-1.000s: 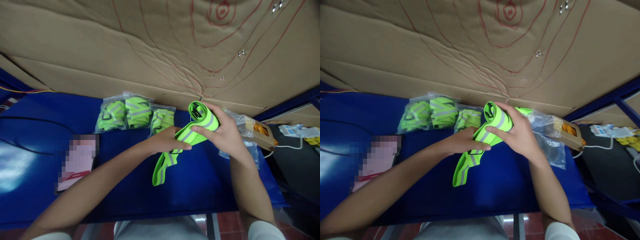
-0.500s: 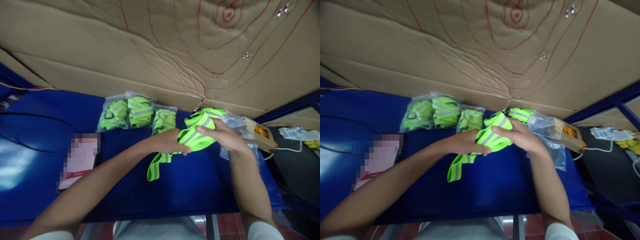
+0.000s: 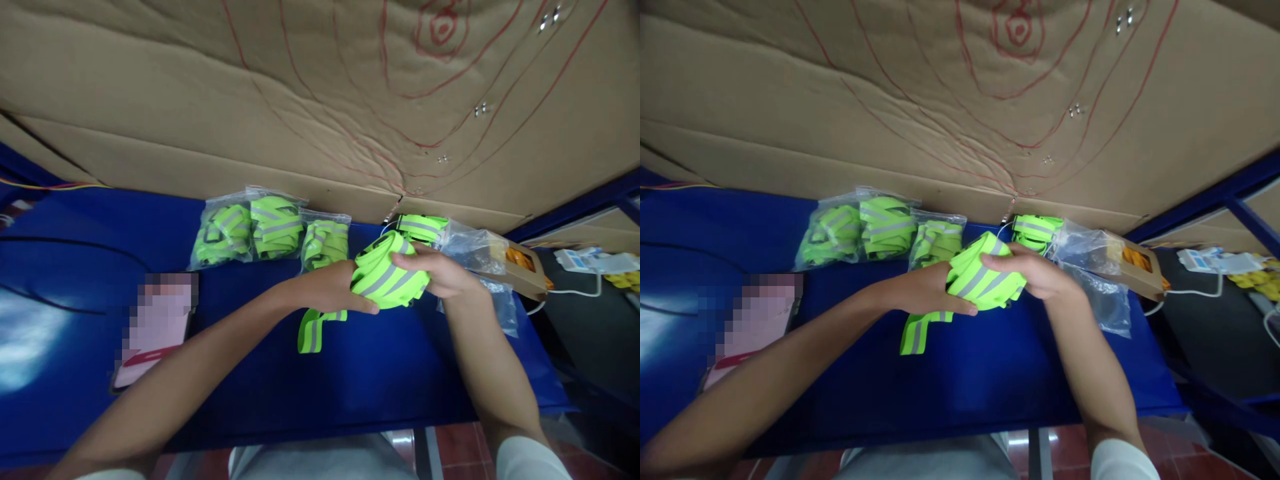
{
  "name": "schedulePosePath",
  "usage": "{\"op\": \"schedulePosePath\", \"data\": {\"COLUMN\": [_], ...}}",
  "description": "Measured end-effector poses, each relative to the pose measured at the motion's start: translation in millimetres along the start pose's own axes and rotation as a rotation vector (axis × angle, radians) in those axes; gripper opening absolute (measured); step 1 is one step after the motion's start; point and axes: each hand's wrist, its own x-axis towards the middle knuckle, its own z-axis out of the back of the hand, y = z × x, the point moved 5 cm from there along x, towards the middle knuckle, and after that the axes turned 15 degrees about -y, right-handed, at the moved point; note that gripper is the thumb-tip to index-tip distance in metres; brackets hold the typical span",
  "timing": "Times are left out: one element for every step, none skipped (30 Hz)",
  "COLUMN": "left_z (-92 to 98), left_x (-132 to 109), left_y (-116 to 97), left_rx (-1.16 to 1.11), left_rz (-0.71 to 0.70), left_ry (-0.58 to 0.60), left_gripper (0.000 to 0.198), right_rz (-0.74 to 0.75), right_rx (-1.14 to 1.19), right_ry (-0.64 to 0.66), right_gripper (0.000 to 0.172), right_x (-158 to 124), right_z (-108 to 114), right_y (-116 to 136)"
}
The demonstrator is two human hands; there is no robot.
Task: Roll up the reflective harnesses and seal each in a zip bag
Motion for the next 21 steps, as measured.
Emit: {"op": "schedulePosePath", "data": {"left_z": [0.6, 1.2, 0.6, -1.1, -3.7, -6.4, -8.7, -10.4, -10.9, -10.2, -8.7, -6.6, -4.5, -2.2, 0.0, 1.6, 2.5, 2.8, 2.8, 2.7, 2.5], "left_x": [0, -1, -1, -2, -3, -4, -6, -8, -9, -11, -11, -12, -11, -10, -9, -7, -5, -4, -2, -1, -1], "left_y": [0, 0, 1, 1, 0, -1, -4, -7, -10, -13, -16, -18, -18, -18, -17, -16, -15, -14, -13, -12, -12], "left_rx": [0.018, 0.033, 0.042, 0.038, 0.021, -0.004, -0.036, -0.074, -0.113, -0.148, -0.173, -0.187, -0.189, -0.181, -0.170, -0.166, -0.174, -0.189, -0.202, -0.206, -0.198], "left_rz": [-0.018, -0.032, -0.043, -0.051, -0.059, -0.069, -0.080, -0.095, -0.113, -0.129, -0.145, -0.159, -0.166, -0.166, -0.162, -0.158, -0.150, -0.140, -0.129, -0.119, -0.111], "left_ry": [-0.009, -0.019, -0.009, 0.025, 0.074, 0.125, 0.171, 0.208, 0.225, 0.223, 0.212, 0.193, 0.172, 0.144, 0.111, 0.080, 0.057, 0.039, 0.024, 0.007, -0.006], "left_gripper": [0.042, 0.044, 0.043, 0.039, 0.034, 0.029, 0.025, 0.022, 0.021, 0.021, 0.021, 0.020, 0.019, 0.018, 0.017, 0.016, 0.016, 0.017, 0.018, 0.020, 0.021], "right_rz": [-0.021, -0.023, -0.012, 0.004, 0.017, 0.021, 0.017, 0.014, 0.019, 0.038, 0.073, 0.129, 0.200, 0.291, 0.399, 0.516, 0.635, 0.743, 0.833, 0.902, 0.948], "right_rx": [0.021, 0.030, 0.025, 0.012, -0.006, -0.026, -0.038, -0.037, -0.020, 0.006, 0.031, 0.044, 0.029, -0.021, -0.102, -0.206, -0.318, -0.422, -0.509, -0.580, -0.640], "right_ry": [0.039, 0.056, 0.061, 0.064, 0.070, 0.086, 0.110, 0.130, 0.136, 0.121, 0.091, 0.049, 0.000, -0.055, -0.114, -0.173, -0.238, -0.308, -0.377, -0.437, -0.481], "right_gripper": [0.050, 0.050, 0.049, 0.047, 0.045, 0.045, 0.047, 0.052, 0.057, 0.062, 0.066, 0.067, 0.064, 0.058, 0.050, 0.044, 0.039, 0.037, 0.038, 0.039, 0.040], "right_x": [0, -1, -2, -3, -4, -5, -5, -5, -4, -1, 2, 6, 9, 11, 11, 9, 5, 0, -7, -13, -20], "right_z": [-3, -4, -5, -4, -4, -4, -5, -7, -9, -11, -13, -14, -15, -15, -16, -16, -17, -18, -19, -21, -23], "right_y": [-1, -2, -2, -1, -1, -2, -2, -3, -3, -3, -2, -1, 1, 4, 8, 12, 17, 22, 27, 31, 34]}}
